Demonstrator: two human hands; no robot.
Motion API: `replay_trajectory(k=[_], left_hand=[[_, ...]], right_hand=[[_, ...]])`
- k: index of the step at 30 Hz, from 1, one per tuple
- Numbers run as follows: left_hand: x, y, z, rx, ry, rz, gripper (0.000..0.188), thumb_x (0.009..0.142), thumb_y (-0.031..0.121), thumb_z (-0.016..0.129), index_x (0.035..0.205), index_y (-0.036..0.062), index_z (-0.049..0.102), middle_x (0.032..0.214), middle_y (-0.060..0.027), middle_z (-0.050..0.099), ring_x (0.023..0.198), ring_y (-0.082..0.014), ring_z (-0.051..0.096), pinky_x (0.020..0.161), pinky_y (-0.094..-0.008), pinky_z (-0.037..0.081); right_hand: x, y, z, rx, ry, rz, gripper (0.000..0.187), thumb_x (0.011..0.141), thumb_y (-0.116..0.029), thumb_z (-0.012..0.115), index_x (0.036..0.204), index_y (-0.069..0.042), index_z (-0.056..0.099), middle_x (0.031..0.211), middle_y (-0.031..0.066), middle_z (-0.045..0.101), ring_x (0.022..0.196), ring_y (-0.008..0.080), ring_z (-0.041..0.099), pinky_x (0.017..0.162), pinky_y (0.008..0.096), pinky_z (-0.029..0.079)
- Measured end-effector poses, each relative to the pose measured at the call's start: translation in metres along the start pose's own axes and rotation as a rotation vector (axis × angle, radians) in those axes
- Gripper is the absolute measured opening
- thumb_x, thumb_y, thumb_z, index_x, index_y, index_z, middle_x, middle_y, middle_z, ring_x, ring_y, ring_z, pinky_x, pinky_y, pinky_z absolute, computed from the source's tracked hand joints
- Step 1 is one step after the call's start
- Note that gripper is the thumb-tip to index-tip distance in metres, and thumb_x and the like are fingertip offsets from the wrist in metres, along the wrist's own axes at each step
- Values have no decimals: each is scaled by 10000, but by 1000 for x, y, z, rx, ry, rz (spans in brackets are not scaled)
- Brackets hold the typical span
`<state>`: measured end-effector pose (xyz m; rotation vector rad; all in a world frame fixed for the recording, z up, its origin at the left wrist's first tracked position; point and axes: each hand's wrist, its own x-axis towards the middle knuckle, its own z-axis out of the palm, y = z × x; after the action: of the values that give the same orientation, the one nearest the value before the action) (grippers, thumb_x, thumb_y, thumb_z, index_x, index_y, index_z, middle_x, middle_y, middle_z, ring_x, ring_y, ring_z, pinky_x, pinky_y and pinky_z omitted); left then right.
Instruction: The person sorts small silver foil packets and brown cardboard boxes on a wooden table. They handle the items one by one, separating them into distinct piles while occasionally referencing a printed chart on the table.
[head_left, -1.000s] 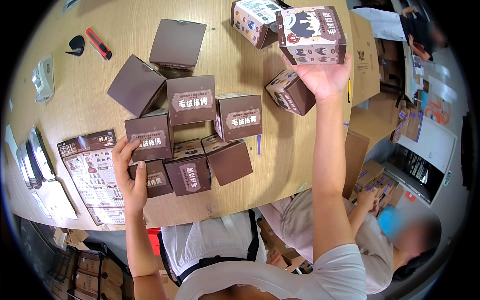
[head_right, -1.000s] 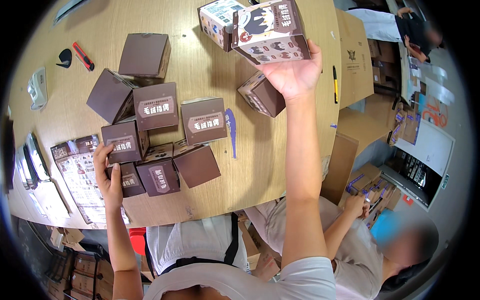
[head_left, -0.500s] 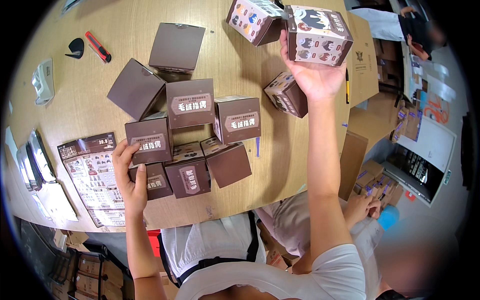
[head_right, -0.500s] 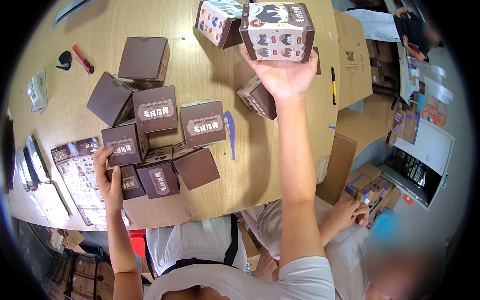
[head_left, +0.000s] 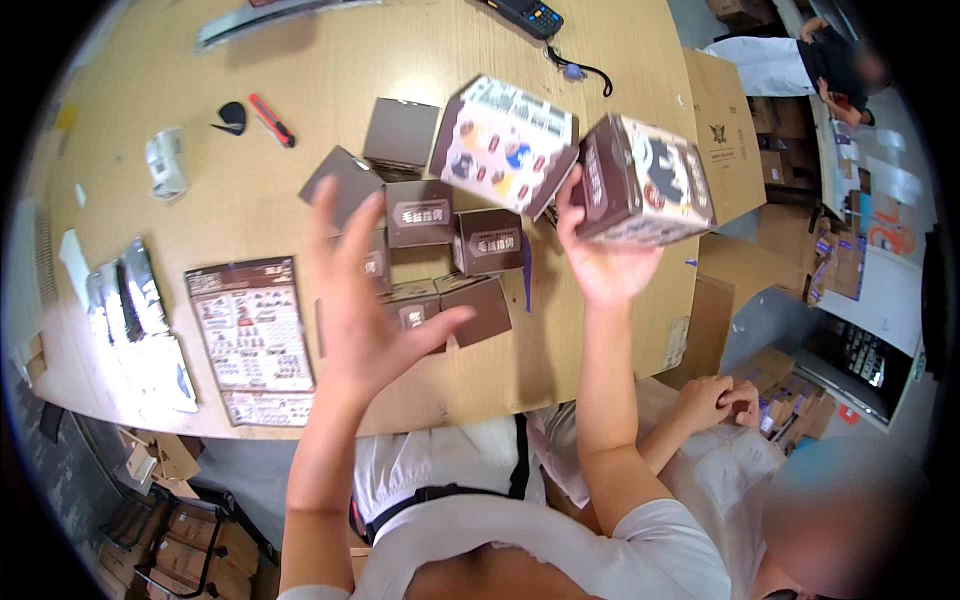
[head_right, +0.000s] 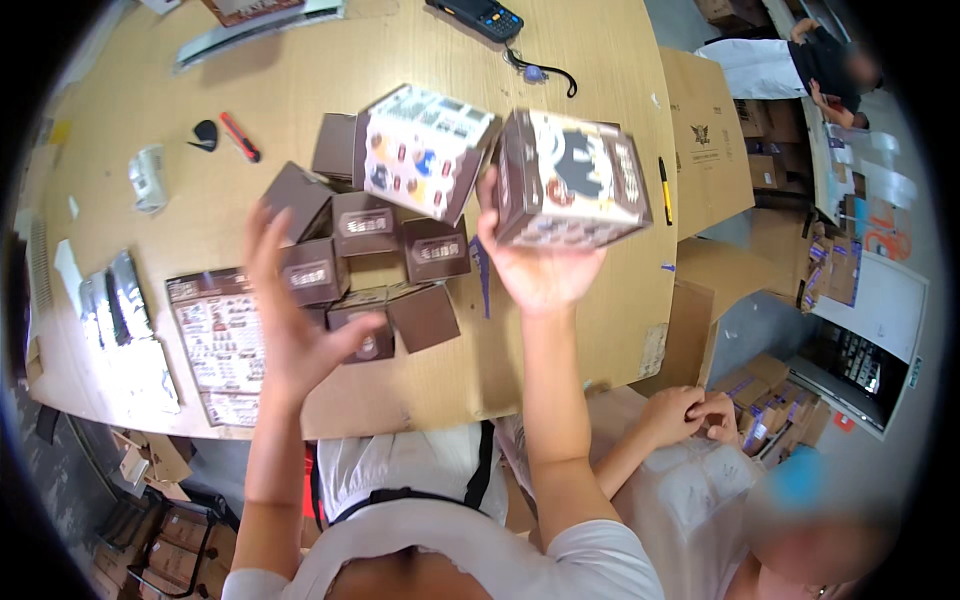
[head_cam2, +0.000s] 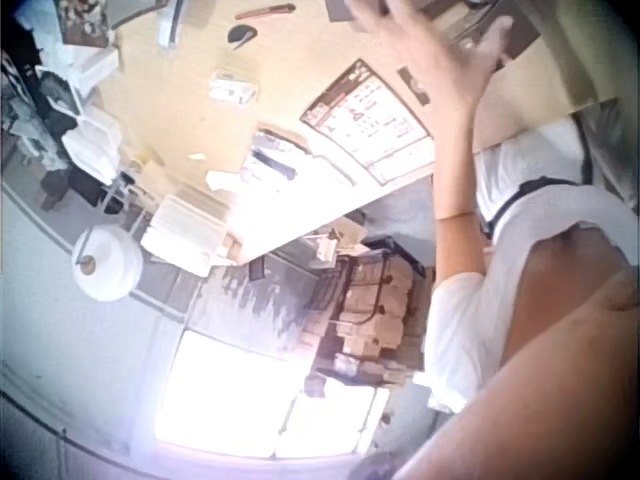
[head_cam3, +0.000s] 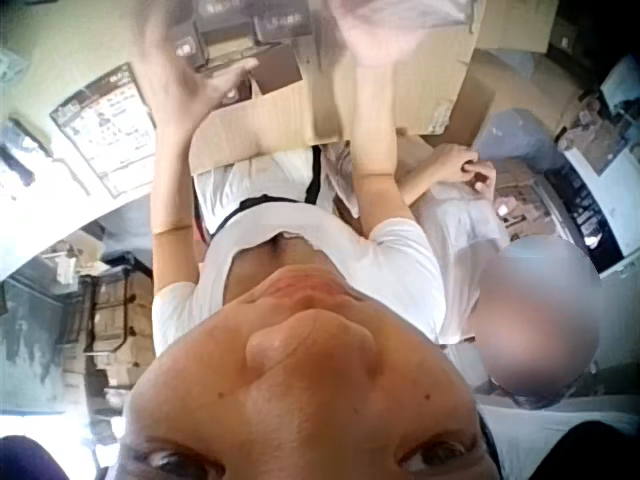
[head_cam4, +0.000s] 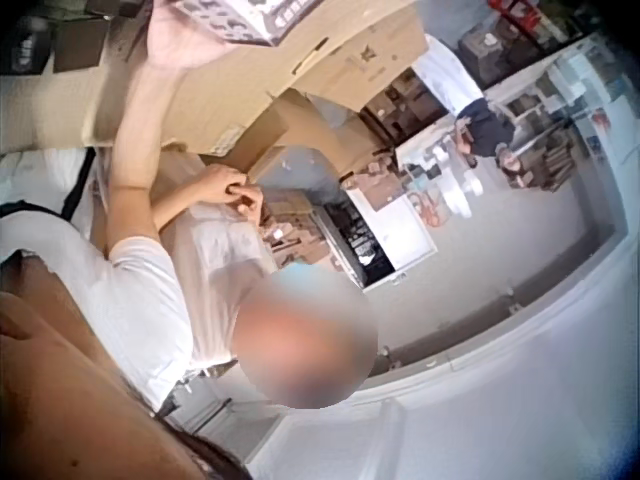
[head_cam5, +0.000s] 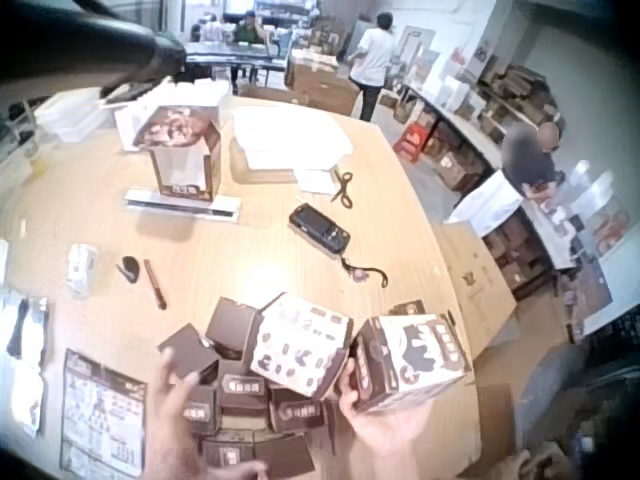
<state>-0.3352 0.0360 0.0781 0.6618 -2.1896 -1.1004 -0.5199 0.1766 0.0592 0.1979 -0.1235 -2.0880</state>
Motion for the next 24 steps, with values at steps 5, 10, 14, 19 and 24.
replay_trajectory(k=[5,10,14,19,24], left_hand=[[14,55,19,24,-169,-29,952,444,322,818,1245,137,339,1310,-277,133,1154,-435,304,890,-448,366],[2,73,26,-70,-181,-14,816,487,199,797,1161,105,346,1281,-230,162,1138,-366,341,816,-386,433],[-6,96,32,-78,-152,159,741,501,111,761,1114,95,345,1279,-208,164,1135,-343,340,780,-346,448],[-25,102,43,-92,34,695,746,421,125,774,1075,147,415,1201,-172,340,1103,-397,363,850,-452,388],[-50,112,49,189,162,1133,505,658,145,652,1047,375,427,1139,-3,403,1059,-287,400,786,-456,461]], right_hand=[[-52,33,14,-106,-115,67,729,714,-568,509,1297,-177,317,1317,131,313,1176,379,281,862,506,338],[-79,22,7,-56,-206,-28,683,776,-527,451,1294,-106,309,1335,192,263,1157,477,278,905,590,307],[-105,16,-3,-143,-242,-72,462,824,-390,476,1213,-147,420,1319,172,303,1107,471,360,874,601,332],[-130,5,-24,-146,-407,23,377,824,-389,447,1116,-156,500,1153,173,458,919,397,474,651,441,426],[-149,6,-18,-101,-337,26,373,823,-405,443,1071,-136,513,1016,181,515,748,341,521,555,381,444]])
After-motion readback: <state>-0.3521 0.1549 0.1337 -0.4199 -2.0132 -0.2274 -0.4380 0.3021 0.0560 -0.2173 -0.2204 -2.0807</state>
